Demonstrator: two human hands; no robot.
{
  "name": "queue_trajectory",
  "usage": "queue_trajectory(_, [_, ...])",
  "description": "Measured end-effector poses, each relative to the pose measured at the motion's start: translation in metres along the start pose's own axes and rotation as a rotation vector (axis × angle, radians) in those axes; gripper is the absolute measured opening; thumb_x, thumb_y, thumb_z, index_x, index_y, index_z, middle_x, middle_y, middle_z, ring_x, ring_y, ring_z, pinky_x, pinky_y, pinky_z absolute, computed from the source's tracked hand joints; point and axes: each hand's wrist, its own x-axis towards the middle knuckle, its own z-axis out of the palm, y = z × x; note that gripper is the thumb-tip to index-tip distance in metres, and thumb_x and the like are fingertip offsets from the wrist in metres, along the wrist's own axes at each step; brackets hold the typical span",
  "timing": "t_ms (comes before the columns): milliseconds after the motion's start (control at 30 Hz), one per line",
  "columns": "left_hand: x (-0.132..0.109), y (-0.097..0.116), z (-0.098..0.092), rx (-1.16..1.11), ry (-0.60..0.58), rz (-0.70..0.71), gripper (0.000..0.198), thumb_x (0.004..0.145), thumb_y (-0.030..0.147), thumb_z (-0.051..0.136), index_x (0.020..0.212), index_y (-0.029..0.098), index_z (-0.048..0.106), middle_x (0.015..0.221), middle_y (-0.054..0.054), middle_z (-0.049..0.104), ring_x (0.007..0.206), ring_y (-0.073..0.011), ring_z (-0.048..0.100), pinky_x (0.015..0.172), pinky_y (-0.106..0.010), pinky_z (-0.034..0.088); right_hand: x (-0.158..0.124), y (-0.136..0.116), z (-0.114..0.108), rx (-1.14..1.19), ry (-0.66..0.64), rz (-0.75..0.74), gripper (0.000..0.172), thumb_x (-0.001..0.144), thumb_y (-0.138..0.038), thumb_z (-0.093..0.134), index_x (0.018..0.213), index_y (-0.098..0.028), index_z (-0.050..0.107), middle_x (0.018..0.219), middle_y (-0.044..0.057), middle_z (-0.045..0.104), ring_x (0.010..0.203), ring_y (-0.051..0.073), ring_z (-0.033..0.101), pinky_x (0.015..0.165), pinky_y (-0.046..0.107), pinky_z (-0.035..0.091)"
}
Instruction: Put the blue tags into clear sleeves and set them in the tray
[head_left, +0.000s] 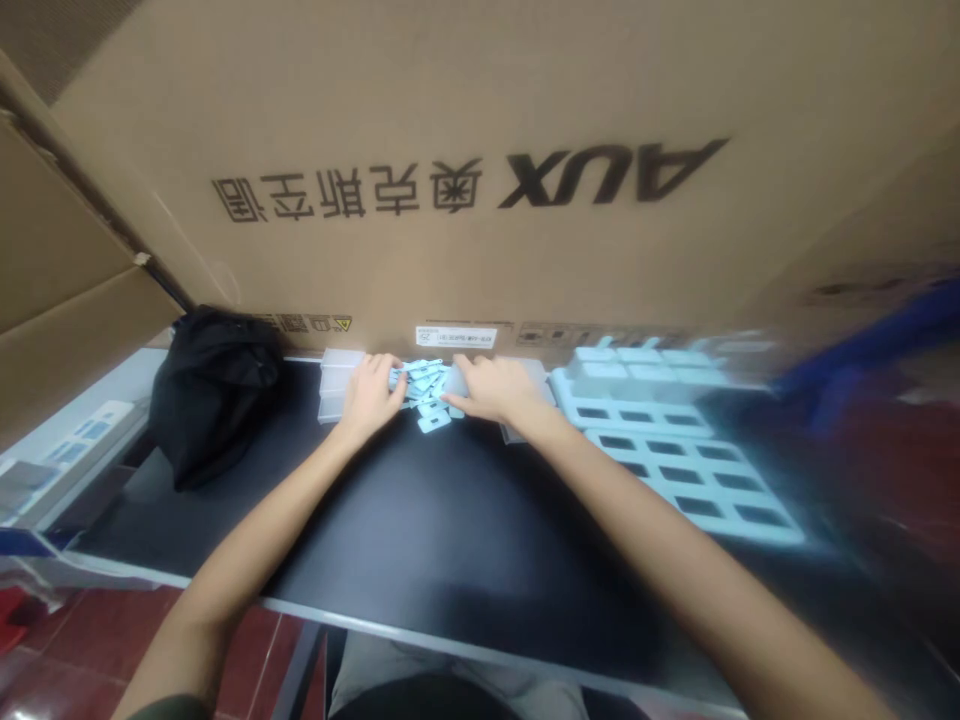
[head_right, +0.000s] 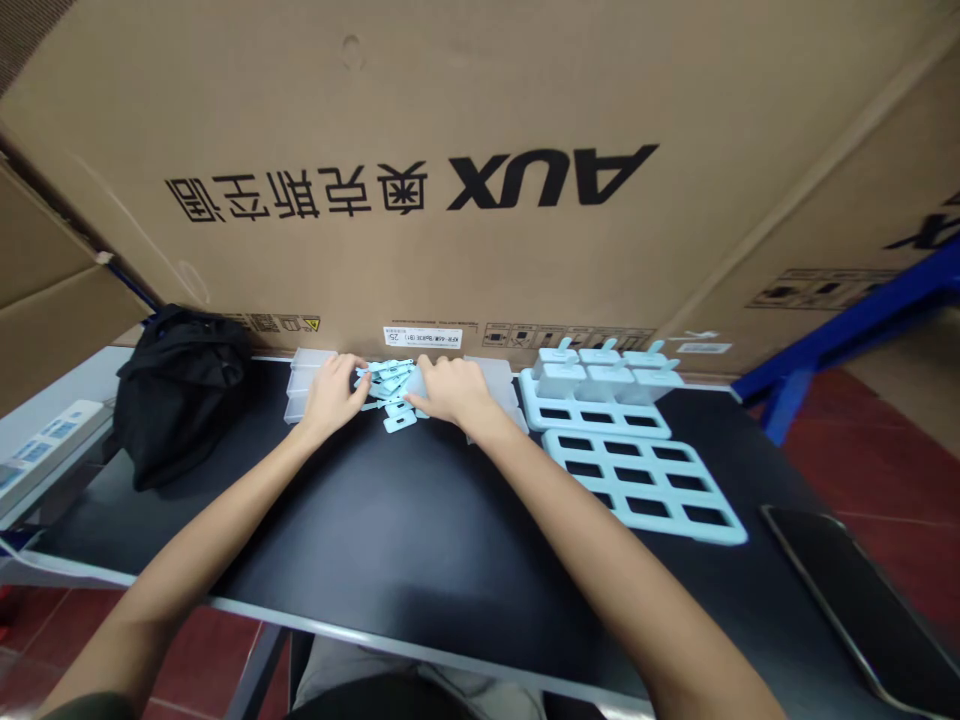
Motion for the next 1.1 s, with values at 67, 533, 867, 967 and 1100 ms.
queue_trajectory(67, [-0.017, -0.007, -0.016, 0.002, -0.01, 0.048, 0.016, 0.099, 0.03, 0.054, 0.105, 0.021, 0.066, 0.107, -0.011, 0.07, 0.107, -0.0308, 0.059, 0.096, -0.042, 0.045, 0.0, 0.005, 0.0, 0.021, -0.001, -0.008, 0.062, 0.098, -0.057, 0.047, 0.137, -0.01, 0.053, 0.131, 0.025, 0.062, 0.096, 0.033, 0.069, 0.076, 0.039, 0.046])
queue_trajectory(533, [-0.068, -0.121, -0.042, -0.307, 0.264, -0.46, 0.022, 0.096, 0.042, 0.056, 0.103, 0.023, 0.063, 0.108, -0.009, 0.065, 0.104, -0.0275, 0.062, 0.096, -0.041, 0.05, 0.035, -0.095, 0.016, 0.182, 0.189, -0.551, 0.039, 0.097, -0.041, 0.064, 0.122, -0.012, 0.058, 0.117, 0.016, 0.066, 0.114, 0.029, 0.057, 0.094, 0.041, 0.049])
queue_trajectory(867, [-0.074, -0.132, -0.033, -0.444, 0.225, -0.538, 0.029, 0.098, 0.05, 0.052, 0.107, 0.023, 0.061, 0.115, -0.007, 0.069, 0.091, -0.0212, 0.073, 0.082, -0.034, 0.055, 0.069, -0.14, 0.035, 0.182, 0.249, -0.602, 0.039, 0.097, -0.043, 0.066, 0.121, -0.013, 0.062, 0.122, 0.016, 0.065, 0.119, 0.029, 0.052, 0.098, 0.042, 0.047])
queue_trajectory(967, [-0.074, -0.13, -0.034, -0.456, 0.219, -0.541, 0.03, 0.097, 0.049, 0.054, 0.107, 0.022, 0.061, 0.116, -0.007, 0.069, 0.088, -0.0202, 0.074, 0.081, -0.033, 0.055, 0.072, -0.142, 0.039, 0.195, 0.263, -0.604, 0.036, 0.098, -0.042, 0.064, 0.12, -0.014, 0.064, 0.127, 0.015, 0.063, 0.119, 0.028, 0.052, 0.098, 0.041, 0.046])
queue_trajectory(1100, [-0.075, -0.128, -0.035, -0.435, 0.209, -0.529, 0.028, 0.095, 0.046, 0.056, 0.106, 0.021, 0.063, 0.112, -0.007, 0.071, 0.088, -0.02, 0.071, 0.081, -0.032, 0.055, 0.072, -0.143, 0.044, 0.22, 0.292, -0.587, 0.033, 0.099, -0.042, 0.063, 0.119, -0.016, 0.068, 0.132, 0.014, 0.059, 0.119, 0.027, 0.052, 0.097, 0.04, 0.046])
